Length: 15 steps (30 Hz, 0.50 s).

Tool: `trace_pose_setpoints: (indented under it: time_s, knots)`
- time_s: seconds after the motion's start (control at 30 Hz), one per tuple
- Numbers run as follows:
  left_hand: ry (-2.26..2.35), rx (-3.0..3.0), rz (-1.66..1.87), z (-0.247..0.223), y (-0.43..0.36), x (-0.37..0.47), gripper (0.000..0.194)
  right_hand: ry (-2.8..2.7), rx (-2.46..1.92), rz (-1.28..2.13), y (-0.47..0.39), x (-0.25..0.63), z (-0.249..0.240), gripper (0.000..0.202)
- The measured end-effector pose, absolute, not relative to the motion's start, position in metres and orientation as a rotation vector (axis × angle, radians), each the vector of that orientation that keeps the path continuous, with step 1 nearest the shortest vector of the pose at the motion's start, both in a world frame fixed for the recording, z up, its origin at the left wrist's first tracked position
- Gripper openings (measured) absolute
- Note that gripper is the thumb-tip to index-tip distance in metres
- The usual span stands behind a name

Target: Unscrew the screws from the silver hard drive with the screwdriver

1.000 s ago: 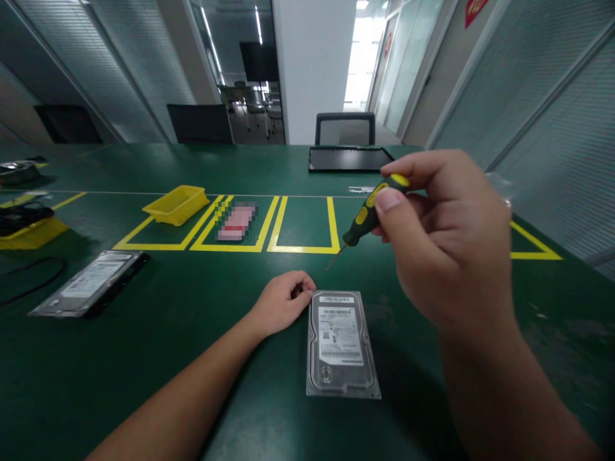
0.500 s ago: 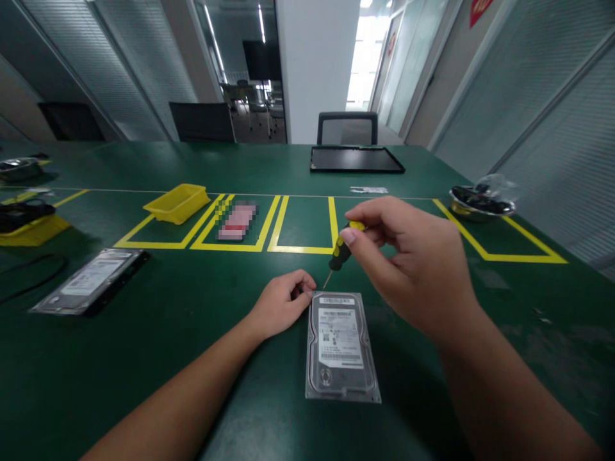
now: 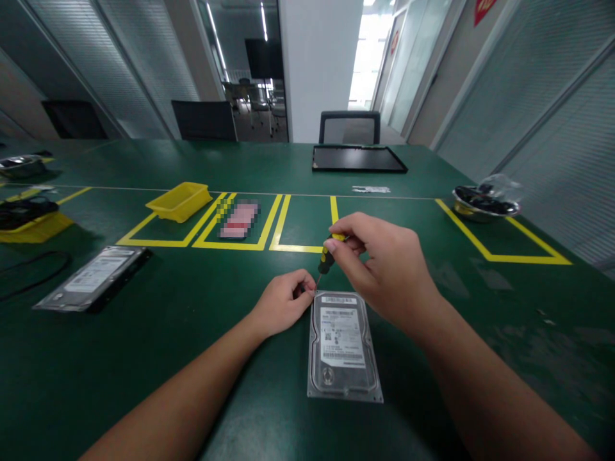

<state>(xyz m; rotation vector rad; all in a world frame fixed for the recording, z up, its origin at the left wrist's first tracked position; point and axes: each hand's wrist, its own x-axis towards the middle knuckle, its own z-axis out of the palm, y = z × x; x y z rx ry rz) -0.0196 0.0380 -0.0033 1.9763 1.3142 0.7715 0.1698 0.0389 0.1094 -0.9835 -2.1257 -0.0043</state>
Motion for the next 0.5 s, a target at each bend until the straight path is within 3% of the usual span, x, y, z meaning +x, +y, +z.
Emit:
trace_pose_setpoints:
  time_s: [0.5]
  knots:
    - [1.304,1.980,0.774,-0.0023,0.0371,-0.0197,0.006,-2.126,-0.993,0.013,0.0442,0.1685,0.1026,0.011]
